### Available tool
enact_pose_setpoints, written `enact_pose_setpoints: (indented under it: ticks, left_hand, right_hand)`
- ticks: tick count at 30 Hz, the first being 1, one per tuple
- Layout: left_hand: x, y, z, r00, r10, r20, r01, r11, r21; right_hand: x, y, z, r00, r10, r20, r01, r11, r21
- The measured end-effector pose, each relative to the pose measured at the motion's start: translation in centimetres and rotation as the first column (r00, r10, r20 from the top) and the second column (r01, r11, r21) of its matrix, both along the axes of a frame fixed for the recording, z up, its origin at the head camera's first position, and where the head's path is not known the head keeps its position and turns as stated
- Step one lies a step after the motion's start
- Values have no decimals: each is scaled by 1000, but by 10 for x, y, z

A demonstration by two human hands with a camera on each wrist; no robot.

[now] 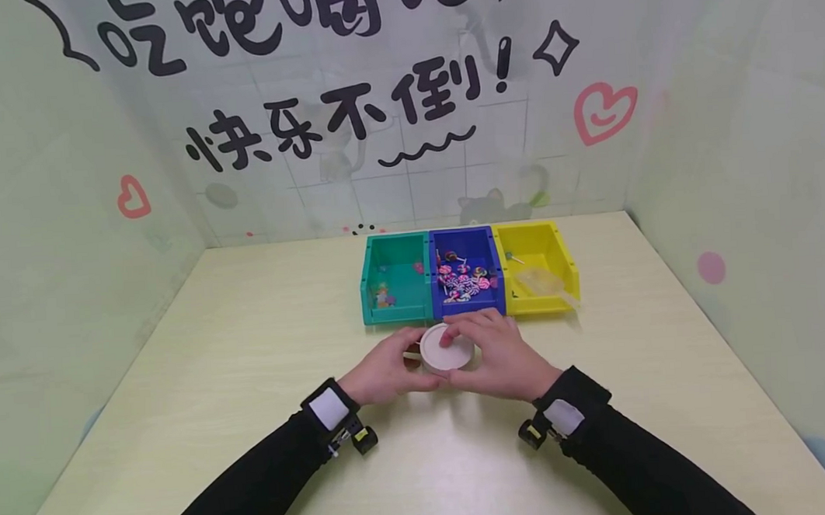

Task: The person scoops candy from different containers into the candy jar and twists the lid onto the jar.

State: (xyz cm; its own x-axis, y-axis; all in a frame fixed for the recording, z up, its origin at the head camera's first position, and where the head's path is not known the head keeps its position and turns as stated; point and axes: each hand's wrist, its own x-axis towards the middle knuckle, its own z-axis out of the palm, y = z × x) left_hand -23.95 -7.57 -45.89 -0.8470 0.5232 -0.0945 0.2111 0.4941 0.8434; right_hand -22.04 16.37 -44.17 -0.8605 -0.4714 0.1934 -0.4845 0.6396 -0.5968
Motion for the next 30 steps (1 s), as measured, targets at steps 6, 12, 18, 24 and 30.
enact_pose_setpoints:
  ticks: [6,12,18,24,30]
  left_hand:
    - [-1,1,0,1000,-6,-3,6,1000,-1]
    - [0,1,2,1000,-1,-8,1,1000,-4]
    - [-1,1,2,1000,-3,-12,3,1000,-9]
    - [-1,1,3,1000,1,-7,-1,1000,0]
    - [0,0,3,1000,-6,-2,6,1000,0]
  right_hand:
    - [0,-4,-6,997,-66,-40,65,998,-23]
    - [1,-3,-5,998,-60,-31,59,998,-13]
    - [0,-1,-4,999,-35,-30,35,999,3]
    - [0,-6,-6,993,-101,-56,101,995,7]
    - [0,-3,-1,999,-29,-24,29,1000,12]
